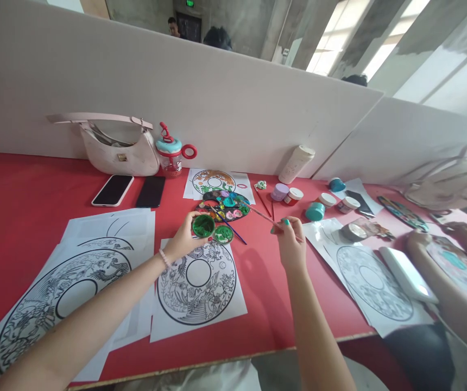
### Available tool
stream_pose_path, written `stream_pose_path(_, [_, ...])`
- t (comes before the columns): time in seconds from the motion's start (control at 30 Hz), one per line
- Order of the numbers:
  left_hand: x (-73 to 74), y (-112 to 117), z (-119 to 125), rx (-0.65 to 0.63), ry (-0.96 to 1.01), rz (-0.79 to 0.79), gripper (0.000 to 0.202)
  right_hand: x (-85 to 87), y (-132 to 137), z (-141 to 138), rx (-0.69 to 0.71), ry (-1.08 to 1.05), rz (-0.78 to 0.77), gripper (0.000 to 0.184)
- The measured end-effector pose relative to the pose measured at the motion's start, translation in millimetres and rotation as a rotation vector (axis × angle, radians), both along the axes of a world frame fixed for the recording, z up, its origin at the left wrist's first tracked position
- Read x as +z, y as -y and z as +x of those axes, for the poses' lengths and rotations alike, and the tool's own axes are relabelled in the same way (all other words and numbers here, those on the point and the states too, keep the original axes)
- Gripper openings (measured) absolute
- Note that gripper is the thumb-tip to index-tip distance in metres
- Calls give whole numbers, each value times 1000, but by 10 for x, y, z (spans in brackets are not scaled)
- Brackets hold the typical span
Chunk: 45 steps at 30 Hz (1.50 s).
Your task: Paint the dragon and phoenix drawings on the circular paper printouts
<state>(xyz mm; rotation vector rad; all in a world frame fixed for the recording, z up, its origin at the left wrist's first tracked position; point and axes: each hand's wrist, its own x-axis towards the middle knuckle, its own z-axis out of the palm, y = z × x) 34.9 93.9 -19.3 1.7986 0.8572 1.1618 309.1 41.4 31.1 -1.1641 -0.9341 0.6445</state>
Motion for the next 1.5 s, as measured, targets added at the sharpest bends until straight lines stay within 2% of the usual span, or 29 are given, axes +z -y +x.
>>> stream_pose_path(0.13, [1,-6,4,67,-16,-20,57,-159,-7,192,-37,389,-131,23])
stream_pose_path(0.3, [-2,-5,4,85,-42,-35,58,-290,-15,240,-43,567,-179,22])
stream_pose_path(0.57, [19,-1,0,98,-70,-55,56,-350,-87,209,-59,548,-225,30])
stream_pose_path(0.8, [12,-10,16,142,-107,-97,55,-455,-48,239,-81,532,-253,34])
stream_pose_path(0.97, [-14,-11,22,152,-134,-103,54,-519,-33,344,-81,530,-275,37])
stream_pose_path(1.3, [-36,-22,40,187,-174,-92,55,-596,-37,612,15,592,-309,37])
stream_pose_path(1.5, [-41,-16,50,204,-202,-88,55,-586,-52,741,39,665,-327,35])
